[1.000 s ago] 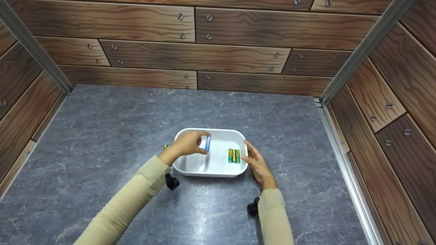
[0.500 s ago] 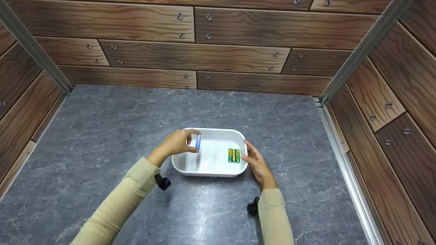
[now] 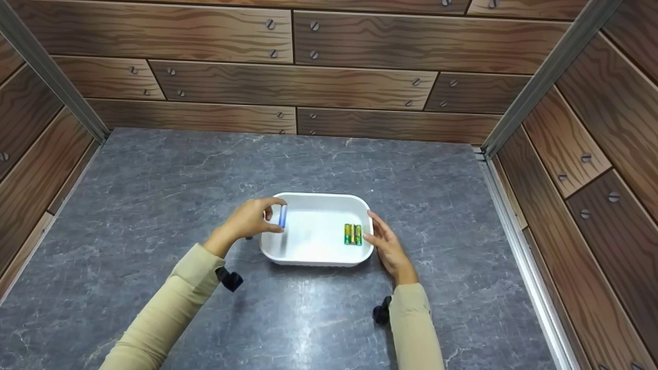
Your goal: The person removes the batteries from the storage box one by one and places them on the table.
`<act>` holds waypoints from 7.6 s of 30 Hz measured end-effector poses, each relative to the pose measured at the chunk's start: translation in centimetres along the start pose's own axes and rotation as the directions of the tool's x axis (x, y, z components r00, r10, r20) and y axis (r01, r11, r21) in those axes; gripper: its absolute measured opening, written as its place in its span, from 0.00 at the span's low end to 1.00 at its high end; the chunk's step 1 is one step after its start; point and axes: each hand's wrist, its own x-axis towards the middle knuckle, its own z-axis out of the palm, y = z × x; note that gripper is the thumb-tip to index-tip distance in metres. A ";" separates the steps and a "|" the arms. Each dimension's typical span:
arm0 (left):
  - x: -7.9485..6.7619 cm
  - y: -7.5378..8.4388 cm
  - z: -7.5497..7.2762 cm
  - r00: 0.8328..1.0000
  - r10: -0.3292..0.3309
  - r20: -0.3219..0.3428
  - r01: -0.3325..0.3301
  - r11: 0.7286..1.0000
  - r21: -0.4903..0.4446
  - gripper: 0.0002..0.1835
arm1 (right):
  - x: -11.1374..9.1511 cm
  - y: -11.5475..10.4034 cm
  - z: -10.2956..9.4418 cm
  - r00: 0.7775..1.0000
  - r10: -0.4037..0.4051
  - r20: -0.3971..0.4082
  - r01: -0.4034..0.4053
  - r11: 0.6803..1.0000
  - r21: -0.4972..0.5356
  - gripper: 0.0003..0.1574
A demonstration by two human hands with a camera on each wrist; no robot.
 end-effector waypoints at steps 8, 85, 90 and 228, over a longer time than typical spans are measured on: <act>-0.7 -1.2 -0.3 1.000 -0.025 -0.007 0.025 0.999 -0.033 0.32 | 0.1 0.2 0.0 1.000 -0.010 -0.004 0.010 1.000 0.003 0.43; -2.6 -10.8 1.5 0.962 -0.274 0.021 0.274 0.962 -0.011 0.33 | 0.0 0.0 0.1 1.000 0.007 0.002 -0.007 1.000 -0.026 0.44; -2.5 -10.9 1.5 0.963 -0.269 0.020 0.269 0.963 -0.025 0.34 | -0.1 0.0 0.1 1.000 0.009 -0.008 -0.010 0.999 -0.033 0.43; 6.2 8.3 11.8 0.980 -0.165 0.113 0.154 0.983 0.102 0.30 | 0.3 0.0 -0.1 0.998 -0.026 0.054 0.024 0.999 0.036 0.42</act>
